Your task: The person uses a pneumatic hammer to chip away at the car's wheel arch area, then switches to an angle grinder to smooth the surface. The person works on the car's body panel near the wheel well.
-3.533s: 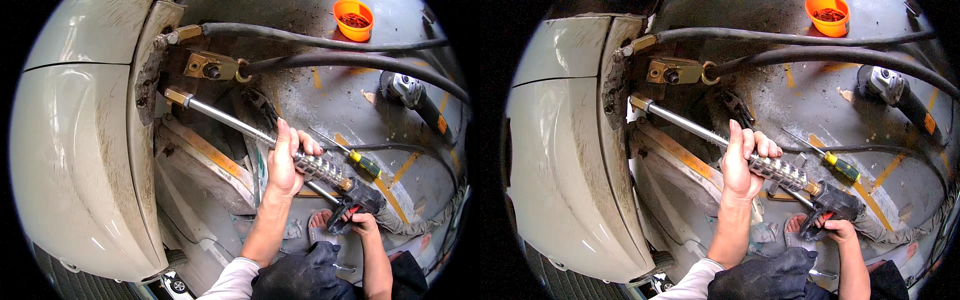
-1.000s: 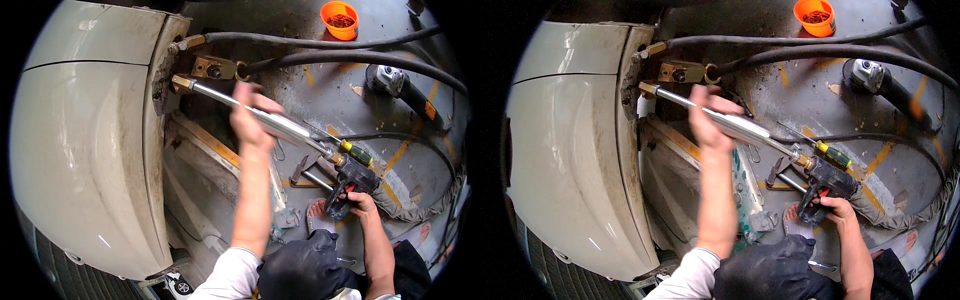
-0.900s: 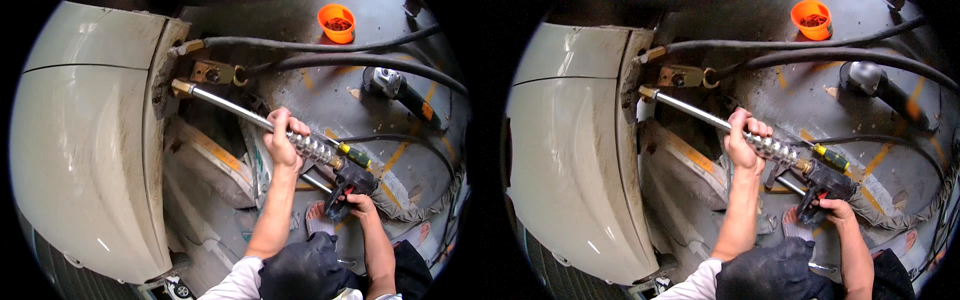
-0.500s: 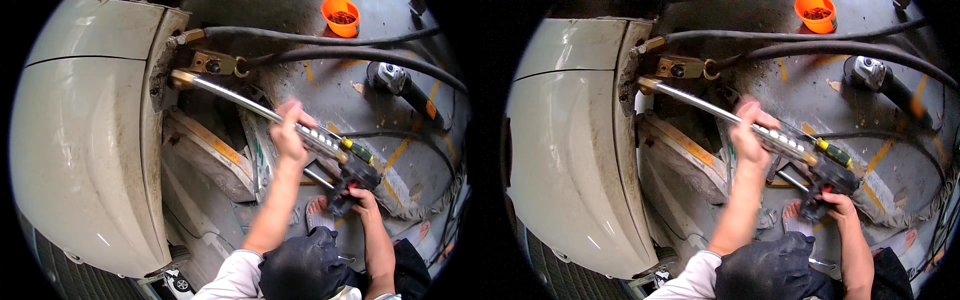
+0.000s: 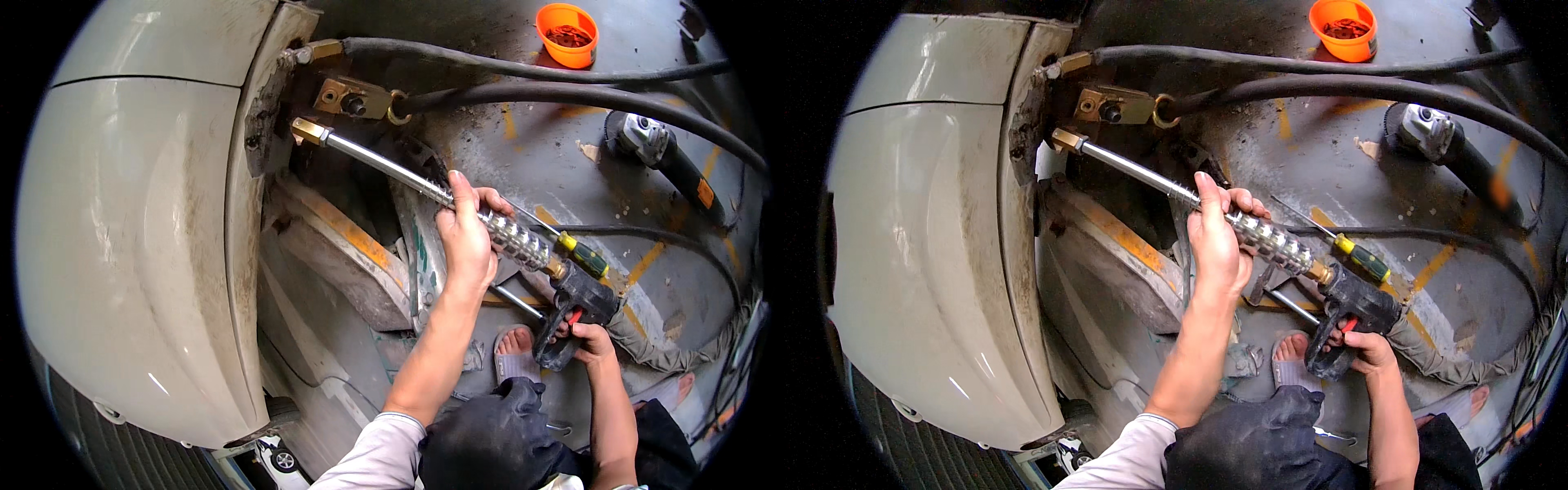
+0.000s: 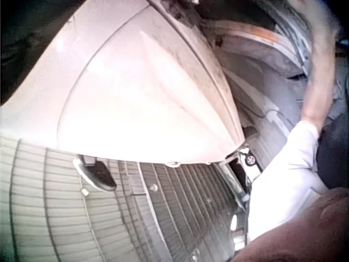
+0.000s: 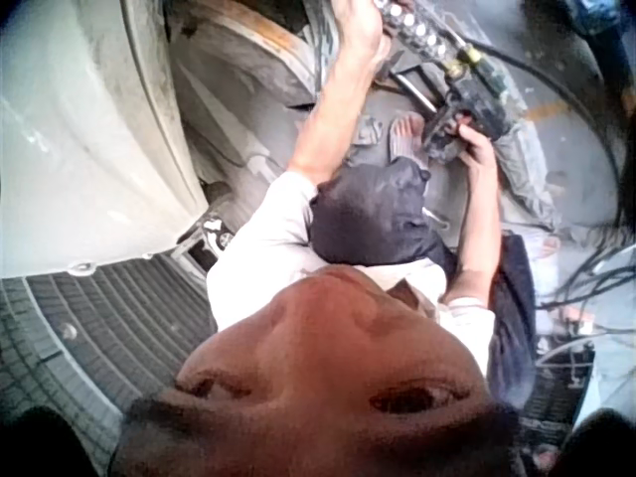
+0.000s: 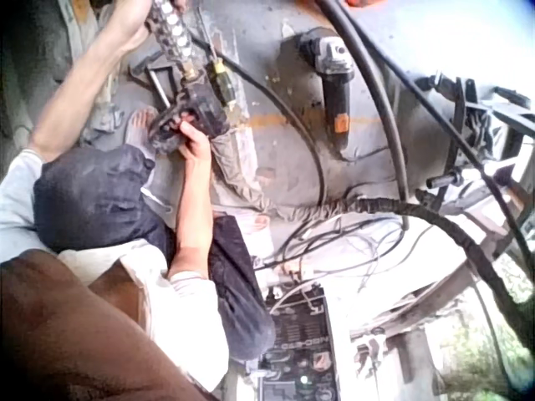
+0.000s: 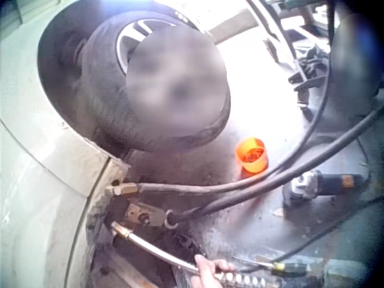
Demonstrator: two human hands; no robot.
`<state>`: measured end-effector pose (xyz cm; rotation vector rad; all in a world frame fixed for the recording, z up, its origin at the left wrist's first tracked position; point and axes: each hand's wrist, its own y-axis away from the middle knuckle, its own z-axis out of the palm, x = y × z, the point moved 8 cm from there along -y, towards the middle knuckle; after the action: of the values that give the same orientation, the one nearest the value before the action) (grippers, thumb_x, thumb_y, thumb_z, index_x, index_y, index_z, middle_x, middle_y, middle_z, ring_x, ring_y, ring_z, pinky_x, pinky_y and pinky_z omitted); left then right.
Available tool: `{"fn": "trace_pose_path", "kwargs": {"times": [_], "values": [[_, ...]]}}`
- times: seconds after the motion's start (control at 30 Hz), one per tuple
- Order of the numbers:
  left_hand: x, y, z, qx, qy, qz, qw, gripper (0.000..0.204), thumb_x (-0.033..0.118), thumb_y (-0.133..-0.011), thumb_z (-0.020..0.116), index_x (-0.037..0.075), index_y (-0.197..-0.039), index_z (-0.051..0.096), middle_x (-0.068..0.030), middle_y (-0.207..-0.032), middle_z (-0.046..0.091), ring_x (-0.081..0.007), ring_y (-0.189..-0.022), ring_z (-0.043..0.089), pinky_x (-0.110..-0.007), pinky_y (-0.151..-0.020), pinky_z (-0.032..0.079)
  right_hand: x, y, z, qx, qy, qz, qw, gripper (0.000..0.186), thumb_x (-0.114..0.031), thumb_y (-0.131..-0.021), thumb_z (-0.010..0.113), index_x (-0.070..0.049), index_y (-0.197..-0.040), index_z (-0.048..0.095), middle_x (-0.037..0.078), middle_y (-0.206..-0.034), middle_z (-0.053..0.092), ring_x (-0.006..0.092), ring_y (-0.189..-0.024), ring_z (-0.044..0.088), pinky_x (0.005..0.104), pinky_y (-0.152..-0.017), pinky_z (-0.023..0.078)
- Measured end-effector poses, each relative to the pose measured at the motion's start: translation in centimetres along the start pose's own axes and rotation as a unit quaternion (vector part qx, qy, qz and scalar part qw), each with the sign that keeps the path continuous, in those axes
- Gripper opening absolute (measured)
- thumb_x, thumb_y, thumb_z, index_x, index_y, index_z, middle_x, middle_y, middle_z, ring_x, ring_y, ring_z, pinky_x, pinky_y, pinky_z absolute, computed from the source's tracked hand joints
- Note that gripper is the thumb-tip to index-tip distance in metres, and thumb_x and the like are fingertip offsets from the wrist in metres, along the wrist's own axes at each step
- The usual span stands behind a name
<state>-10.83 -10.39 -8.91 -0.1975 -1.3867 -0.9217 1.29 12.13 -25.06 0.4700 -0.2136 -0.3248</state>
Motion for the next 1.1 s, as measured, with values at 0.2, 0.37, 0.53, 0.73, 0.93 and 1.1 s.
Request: {"fn": "trace_pose_path", "kwargs": {"times": [0.2, 0.37, 0.53, 0.73, 0.93, 1.1], "values": [[0.5, 0.9, 0.4, -0.057, -0.074, 0.002, 0.996, 0.047, 0.048, -0.096, 0.042, 0.006, -0.080, 0.051, -0.0075, -0.075, 0.060, -0.0124, -0.061, 0.058, -0.026, -0.057, 0.049, 0.0, 1.0, 0.2, 0.002, -0.007, 0.016, 1.000, 0.036, -0.012, -0.065, 0.076, -0.006, -0.094, 0.056, 0.007, -0.083, 0.058, 0.0237, -0.077, 0.057, 0.0449, -0.076, 0.047], [0.9, 1.3, 0.5, -0.051, -0.074, 0.002, 0.996, 0.049, 0.045, -0.098, 0.039, 0.001, -0.086, 0.056, -0.0087, -0.077, 0.062, -0.0112, -0.067, 0.059, -0.022, -0.060, 0.048, 0.2, 1.2, 0.1, -0.010, -0.019, 0.019, 1.000, 0.035, -0.013, -0.066, 0.075, -0.007, -0.096, 0.057, 0.007, -0.084, 0.059, 0.0231, -0.077, 0.056, 0.0479, -0.078, 0.046], [1.0, 1.0, 0.0, -0.032, -0.071, 0.001, 0.997, 0.047, 0.044, -0.098, 0.040, 0.002, -0.085, 0.055, -0.0088, -0.077, 0.062, -0.0118, -0.065, 0.059, -0.024, -0.059, 0.048, 0.3, 1.3, 0.5, -0.002, -0.031, 0.037, 0.999, 0.033, -0.013, -0.068, 0.075, -0.007, -0.096, 0.058, 0.007, -0.085, 0.059, 0.0221, -0.077, 0.056, 0.0492, -0.079, 0.045], [1.0, 0.9, -0.5, -0.028, -0.064, 0.008, 0.998, 0.046, 0.043, -0.098, 0.039, 0.003, -0.085, 0.055, -0.0083, -0.077, 0.063, -0.0094, -0.060, 0.058, -0.021, -0.050, 0.045, 0.9, 1.4, 0.3, -0.005, -0.047, 0.051, 0.998, 0.032, -0.013, -0.069, 0.074, -0.008, -0.096, 0.058, 0.007, -0.085, 0.059, 0.0210, -0.076, 0.056, 0.0493, -0.080, 0.045], [1.6, 1.3, -0.3, -0.038, -0.078, 0.013, 0.996, 0.045, 0.043, -0.098, 0.038, 0.003, -0.086, 0.055, -0.0073, -0.077, 0.063, -0.0082, -0.058, 0.056, -0.020, -0.047, 0.042, 0.9, 2.1, 1.9, -0.064, -0.044, 0.053, 0.996, 0.033, -0.023, -0.075, 0.071, -0.008, -0.101, 0.056, 0.007, -0.076, 0.053, 0.0202, -0.069, 0.051, 0.0425, -0.072, 0.043], [2.0, 1.8, -0.3, -0.044, -0.091, 0.020, 0.995, 0.046, 0.044, -0.098, 0.039, 0.004, -0.084, 0.056, -0.0076, -0.076, 0.063, -0.0089, -0.060, 0.058, -0.020, -0.047, 0.043, 1.8, 3.2, 1.6, -0.039, -0.108, 0.075, 0.991, 0.040, -0.034, -0.080, 0.065, -0.006, -0.106, 0.055, 0.005, -0.068, 0.047, 0.0190, -0.057, 0.046, 0.0411, -0.060, 0.043]]}}
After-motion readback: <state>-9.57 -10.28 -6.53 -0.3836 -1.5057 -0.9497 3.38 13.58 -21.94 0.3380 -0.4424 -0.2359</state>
